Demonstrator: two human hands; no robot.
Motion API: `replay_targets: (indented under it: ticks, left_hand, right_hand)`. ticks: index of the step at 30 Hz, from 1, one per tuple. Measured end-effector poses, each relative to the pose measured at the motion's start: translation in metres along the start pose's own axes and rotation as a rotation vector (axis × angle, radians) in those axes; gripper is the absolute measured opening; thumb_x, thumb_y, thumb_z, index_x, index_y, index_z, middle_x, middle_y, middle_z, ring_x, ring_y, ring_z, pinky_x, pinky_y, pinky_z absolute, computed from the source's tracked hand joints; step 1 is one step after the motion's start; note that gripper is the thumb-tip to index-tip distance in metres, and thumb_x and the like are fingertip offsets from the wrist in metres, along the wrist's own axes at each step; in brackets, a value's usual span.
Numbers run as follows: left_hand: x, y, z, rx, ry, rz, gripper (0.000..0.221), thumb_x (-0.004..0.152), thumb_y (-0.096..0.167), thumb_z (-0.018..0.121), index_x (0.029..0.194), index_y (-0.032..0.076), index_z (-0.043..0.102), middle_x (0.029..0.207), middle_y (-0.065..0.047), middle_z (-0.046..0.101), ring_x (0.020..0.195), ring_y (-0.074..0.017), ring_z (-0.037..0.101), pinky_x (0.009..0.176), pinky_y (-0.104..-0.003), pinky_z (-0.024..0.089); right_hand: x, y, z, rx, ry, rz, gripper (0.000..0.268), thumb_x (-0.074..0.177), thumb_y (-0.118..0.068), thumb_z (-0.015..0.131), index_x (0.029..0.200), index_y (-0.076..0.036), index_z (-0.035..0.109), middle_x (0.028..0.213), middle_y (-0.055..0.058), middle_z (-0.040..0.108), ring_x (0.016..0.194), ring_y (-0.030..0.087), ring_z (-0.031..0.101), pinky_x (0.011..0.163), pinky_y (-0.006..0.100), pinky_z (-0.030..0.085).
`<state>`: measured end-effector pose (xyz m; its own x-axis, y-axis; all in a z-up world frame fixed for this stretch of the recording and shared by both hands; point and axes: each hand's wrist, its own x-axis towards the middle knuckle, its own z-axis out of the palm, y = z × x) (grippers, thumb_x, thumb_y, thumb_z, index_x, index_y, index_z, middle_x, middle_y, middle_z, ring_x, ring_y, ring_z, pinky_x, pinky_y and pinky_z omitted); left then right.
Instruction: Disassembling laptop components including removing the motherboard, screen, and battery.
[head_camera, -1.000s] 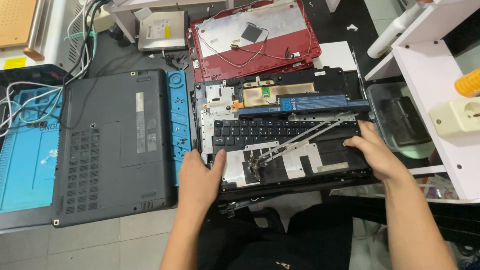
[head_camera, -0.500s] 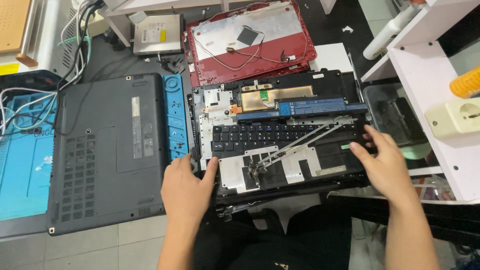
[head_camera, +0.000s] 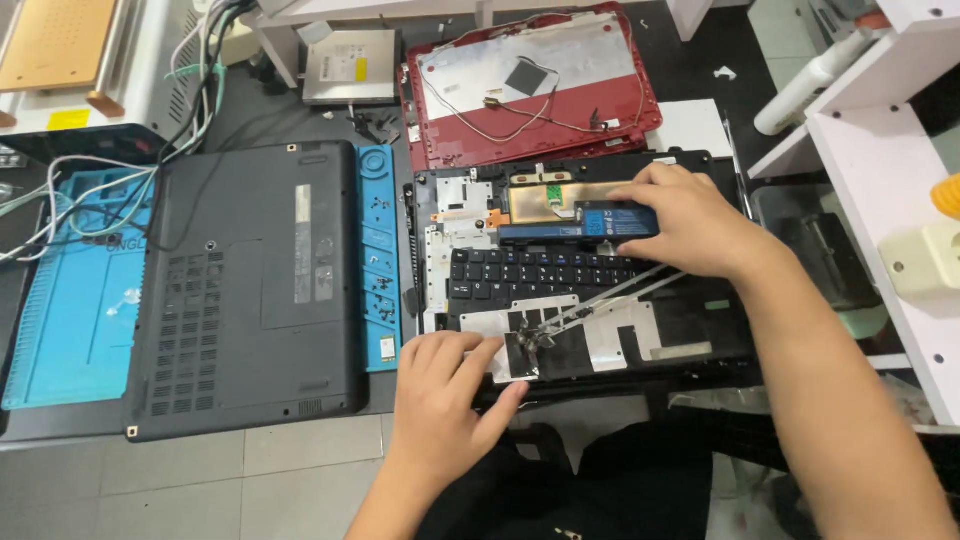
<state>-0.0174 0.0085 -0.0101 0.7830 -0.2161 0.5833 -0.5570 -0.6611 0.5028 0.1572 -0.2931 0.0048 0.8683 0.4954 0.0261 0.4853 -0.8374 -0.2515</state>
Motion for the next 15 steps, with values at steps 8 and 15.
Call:
replay_targets:
  ticks: [8, 15]
  left_hand:
    - [-0.004, -0.019, -0.022, 0.059, 0.086, -0.065, 0.04, 0.079, 0.025, 0.082, 0.11, 0.004, 0.069, 0.104, -0.009, 0.065, 0.101, -0.0309, 0.061, 0.093, -0.045, 0.043]
    - [0.007, -0.017, -0.018, -0.04, 0.082, -0.051, 0.039, 0.082, 0.026, 0.082, 0.112, 0.004, 0.07, 0.107, -0.009, 0.065, 0.102, -0.0315, 0.06, 0.091, -0.044, 0.046]
  right_hand:
    - [0.015, 0.019, 0.008, 0.291, 0.056, -0.019, 0.058, 0.056, -0.017, 0.088, 0.111, -0.004, 0.074, 0.108, 0.011, 0.066, 0.098, 0.026, 0.067, 0.09, 0.037, 0.053]
    - [0.021, 0.01, -0.013, 0.228, 0.015, 0.091, 0.065, 0.059, -0.023, 0.089, 0.12, -0.007, 0.074, 0.105, 0.014, 0.073, 0.097, 0.027, 0.07, 0.09, 0.037, 0.054]
